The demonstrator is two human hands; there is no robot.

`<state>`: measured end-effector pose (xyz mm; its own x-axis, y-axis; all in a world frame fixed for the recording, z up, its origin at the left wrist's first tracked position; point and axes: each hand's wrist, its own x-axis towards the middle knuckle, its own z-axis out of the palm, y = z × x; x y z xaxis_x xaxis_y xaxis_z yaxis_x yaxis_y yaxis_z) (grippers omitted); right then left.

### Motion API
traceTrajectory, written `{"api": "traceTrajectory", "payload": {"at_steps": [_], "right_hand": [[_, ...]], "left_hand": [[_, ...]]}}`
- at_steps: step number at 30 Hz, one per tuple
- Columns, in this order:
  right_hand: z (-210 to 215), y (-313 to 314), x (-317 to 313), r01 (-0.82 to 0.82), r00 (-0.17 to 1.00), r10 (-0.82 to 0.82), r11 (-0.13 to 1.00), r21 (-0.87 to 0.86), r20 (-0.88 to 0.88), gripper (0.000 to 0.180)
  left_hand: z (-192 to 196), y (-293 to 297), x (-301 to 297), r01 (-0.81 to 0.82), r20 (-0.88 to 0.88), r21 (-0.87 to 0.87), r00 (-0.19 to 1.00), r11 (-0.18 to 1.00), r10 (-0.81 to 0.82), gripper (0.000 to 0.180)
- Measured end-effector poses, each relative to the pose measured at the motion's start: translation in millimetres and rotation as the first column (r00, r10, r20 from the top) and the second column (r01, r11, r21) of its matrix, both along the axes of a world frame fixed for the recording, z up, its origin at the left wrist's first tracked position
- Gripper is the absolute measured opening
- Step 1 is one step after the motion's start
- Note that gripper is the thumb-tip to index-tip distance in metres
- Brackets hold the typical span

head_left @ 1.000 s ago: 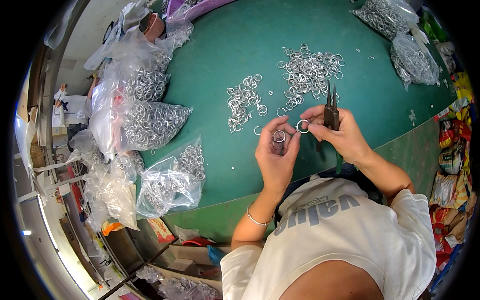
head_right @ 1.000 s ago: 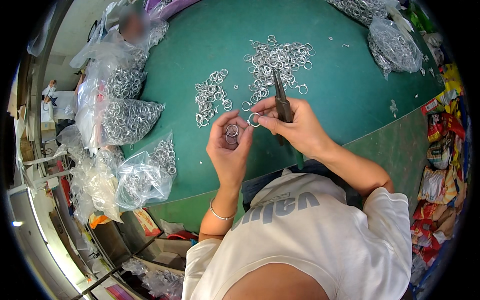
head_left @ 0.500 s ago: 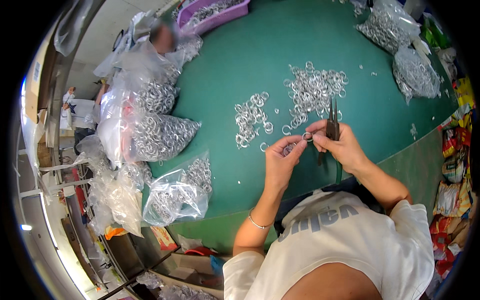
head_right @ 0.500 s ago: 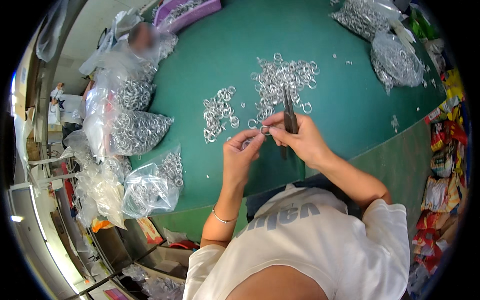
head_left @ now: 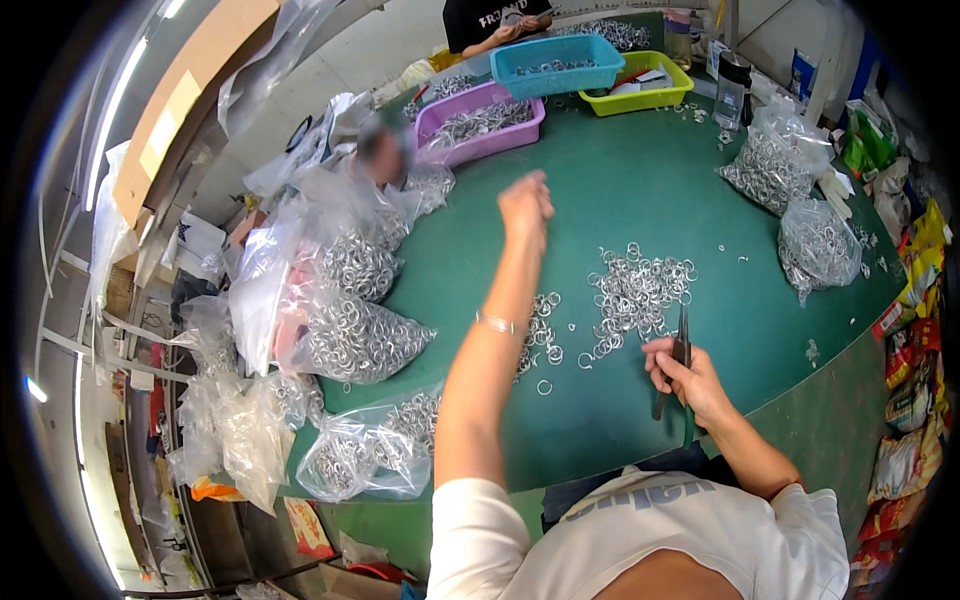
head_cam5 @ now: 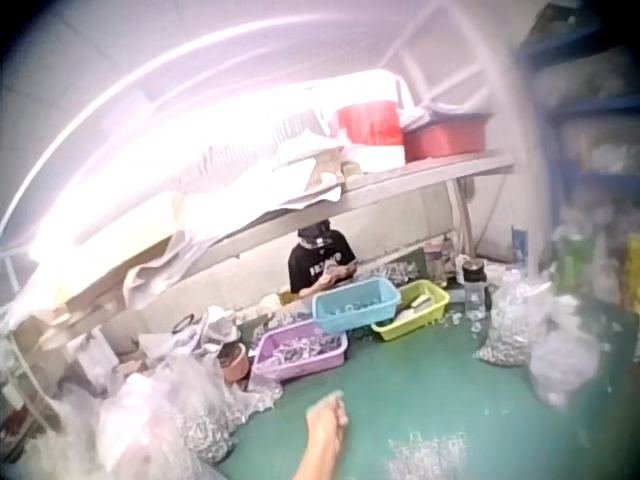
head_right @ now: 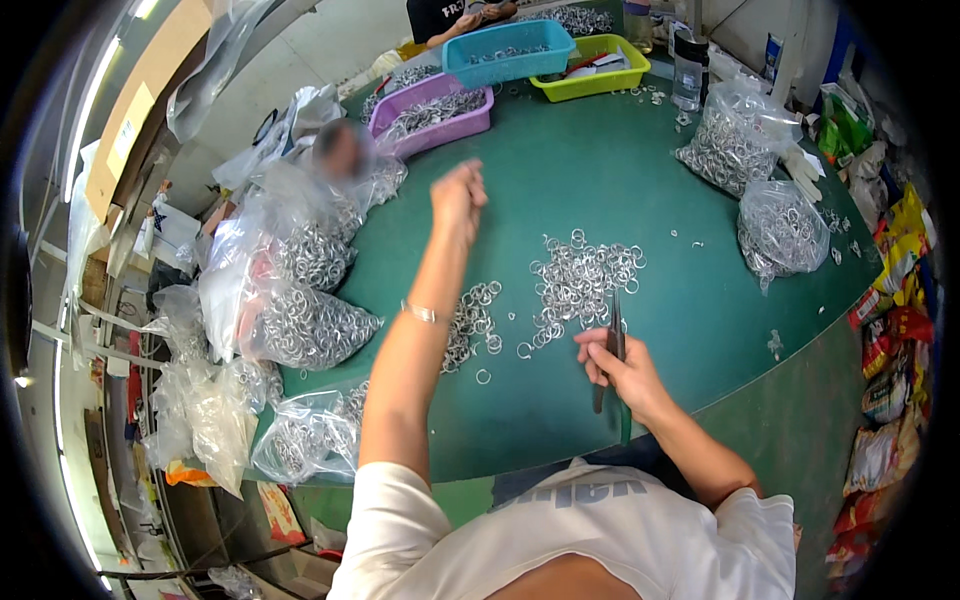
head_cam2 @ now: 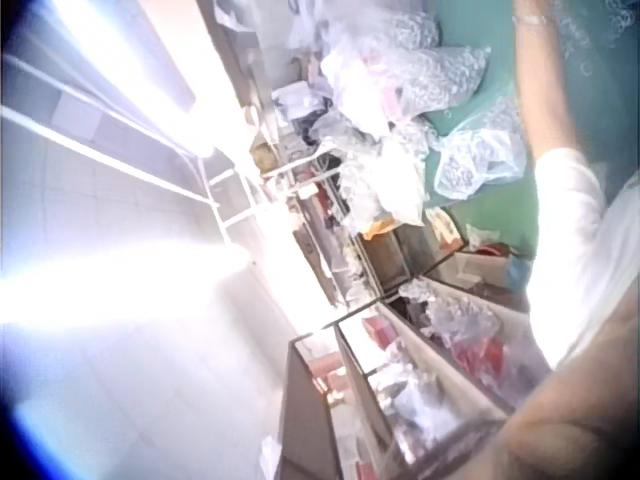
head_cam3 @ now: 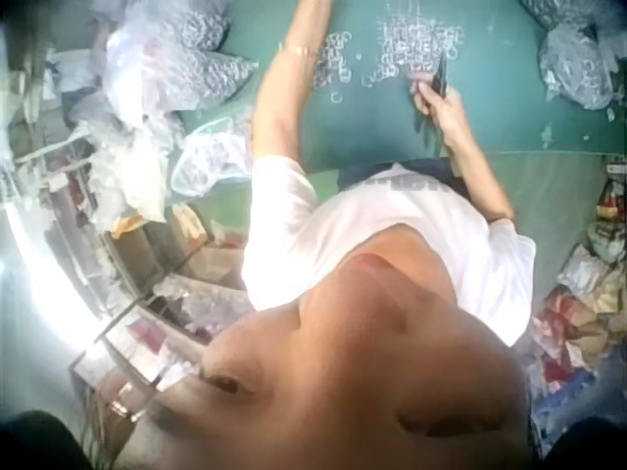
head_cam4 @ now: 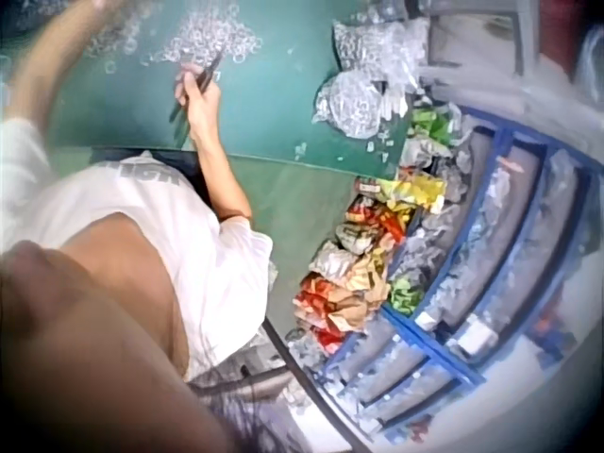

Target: The person is using pliers to connect small metal rings together, picking them up from a table and placing the connected pieces into a blue tray.

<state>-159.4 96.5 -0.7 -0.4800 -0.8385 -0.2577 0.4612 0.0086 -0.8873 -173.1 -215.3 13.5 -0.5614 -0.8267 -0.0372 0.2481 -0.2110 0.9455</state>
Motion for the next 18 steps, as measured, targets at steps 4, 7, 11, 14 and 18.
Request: {"api": "traceTrajectory", "payload": {"at_steps": [4, 7, 11, 14, 18], "right_hand": [[-6, 7, -4, -0.001, 1.0, 0.002, 0.999, 0.043, -0.025, 0.018], [-5, 4, 1, -0.039, 0.993, 0.042, 0.999, 0.025, -0.107, 0.019], [7, -5, 16, -0.057, 0.99, 0.062, 0.997, 0.043, -0.13, 0.019], [8, -13, 27, -0.124, 0.969, 0.138, 0.989, 0.082, -0.204, 0.014], [-2, -15, 31, -0.161, 0.926, 0.182, 0.983, 0.089, -0.331, 0.01]], "left_hand": [[-10, 77, 59, 0.378, -0.331, 0.38, 0.908, 0.844, -0.257, 0.044], [-7, 124, 115, 0.506, -0.429, 0.34, 0.834, 0.793, -0.348, 0.049], [-8, 177, 150, 0.48, -0.33, 0.313, 0.864, 0.819, -0.38, 0.048], [-6, 207, 158, 0.393, -0.182, 0.269, 0.917, 0.879, -0.354, 0.046], [-12, 215, 165, 0.347, -0.109, 0.033, 0.933, 0.937, -0.342, 0.042]]}}
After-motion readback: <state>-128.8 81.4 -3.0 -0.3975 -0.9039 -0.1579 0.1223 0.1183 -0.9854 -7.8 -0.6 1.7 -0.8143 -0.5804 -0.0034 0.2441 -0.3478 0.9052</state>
